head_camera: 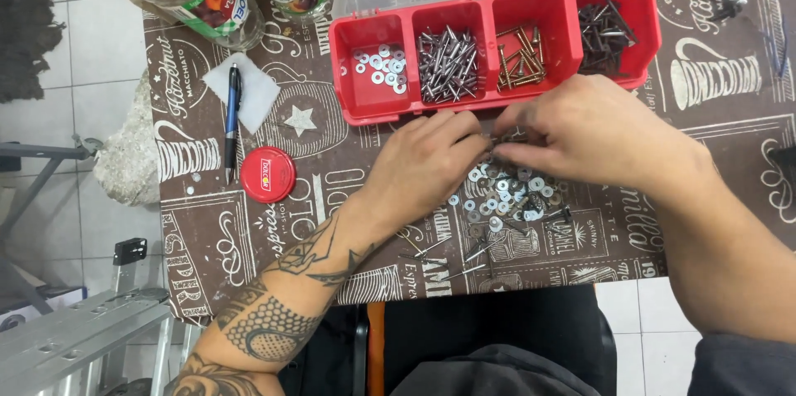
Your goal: The person sorts small metal fasteners and washers from a red compartmentalized tray onto a table. They pick up individual screws and washers, place them on the table, and occasionally return items to the tray. The hands are visible throughout, and the task involves organizing hardware by type.
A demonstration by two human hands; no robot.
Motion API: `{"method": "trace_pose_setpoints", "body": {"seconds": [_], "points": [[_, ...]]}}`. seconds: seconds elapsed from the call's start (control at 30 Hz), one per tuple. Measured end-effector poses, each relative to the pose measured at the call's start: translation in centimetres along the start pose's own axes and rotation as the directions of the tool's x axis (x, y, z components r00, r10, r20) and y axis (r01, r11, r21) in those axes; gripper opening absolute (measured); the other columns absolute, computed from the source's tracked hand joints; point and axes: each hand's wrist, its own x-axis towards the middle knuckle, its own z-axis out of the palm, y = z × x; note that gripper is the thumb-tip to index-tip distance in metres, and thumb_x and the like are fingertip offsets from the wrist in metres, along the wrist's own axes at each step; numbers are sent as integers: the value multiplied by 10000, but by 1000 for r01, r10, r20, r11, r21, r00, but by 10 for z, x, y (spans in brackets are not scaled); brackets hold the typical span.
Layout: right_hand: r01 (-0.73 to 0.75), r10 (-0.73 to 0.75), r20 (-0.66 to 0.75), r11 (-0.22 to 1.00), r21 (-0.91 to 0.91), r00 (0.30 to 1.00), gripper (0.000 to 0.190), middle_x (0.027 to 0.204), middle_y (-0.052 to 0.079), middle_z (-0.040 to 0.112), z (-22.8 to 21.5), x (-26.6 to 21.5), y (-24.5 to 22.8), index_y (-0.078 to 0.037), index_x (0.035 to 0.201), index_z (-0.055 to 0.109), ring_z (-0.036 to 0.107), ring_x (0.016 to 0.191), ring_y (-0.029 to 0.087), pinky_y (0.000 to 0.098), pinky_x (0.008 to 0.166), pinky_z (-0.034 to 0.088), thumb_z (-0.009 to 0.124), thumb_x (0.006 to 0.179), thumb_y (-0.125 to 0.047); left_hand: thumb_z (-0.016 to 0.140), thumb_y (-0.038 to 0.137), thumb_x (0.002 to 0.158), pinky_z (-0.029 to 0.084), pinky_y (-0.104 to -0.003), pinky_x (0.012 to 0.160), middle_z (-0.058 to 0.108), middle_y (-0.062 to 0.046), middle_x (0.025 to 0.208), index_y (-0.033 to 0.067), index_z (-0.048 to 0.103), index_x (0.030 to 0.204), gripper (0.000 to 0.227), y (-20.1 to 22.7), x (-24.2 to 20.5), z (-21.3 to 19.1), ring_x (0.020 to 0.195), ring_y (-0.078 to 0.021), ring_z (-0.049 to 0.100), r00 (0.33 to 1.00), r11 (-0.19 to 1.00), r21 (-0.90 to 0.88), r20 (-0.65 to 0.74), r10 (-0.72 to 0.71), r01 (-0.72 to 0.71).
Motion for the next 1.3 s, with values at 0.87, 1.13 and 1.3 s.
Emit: {"method": "trace_pose_setpoints", "body": {"seconds": [0.87, 1.13, 1.3], "points": [[-237, 130, -424, 948, -211, 896, 262, 776, -16, 749, -13, -27, 40, -163, 1043, 840, 696, 631, 119, 304, 675, 540, 771, 1120, -404, 722, 106, 982, 596, -330, 702, 698, -88, 963, 41, 669, 1072, 123, -8, 2, -9, 833, -215, 682, 994, 996, -61, -96, 59, -65], [-90, 77, -57, 963, -254, 995, 255, 925, -128, 799, -3, -19, 14, -361, 1063, 799, 769, 802, 198, 397, 631, 607, 666, 896, -501, 715, 106, 984, 557, -320, 592, 698, -58, 847, 56, 696, 1022, 65, -10, 0, -10, 735, -197, 662, 996, 997, -49, -67, 53, -57], [-195, 228, 95, 941, -276, 969, 268, 780, -33, 760, -1, -3, -8, -221, 885, 739, 731, 646, 271, 469, 626, 641, 631, 978, -448, 729, 120, 979, 582, -309, 652, 721, -56, 842, 69, 714, 1001, 58, -12, 0, -9, 733, -183, 683, 995, 996, -55, -82, 58, -63]]}}
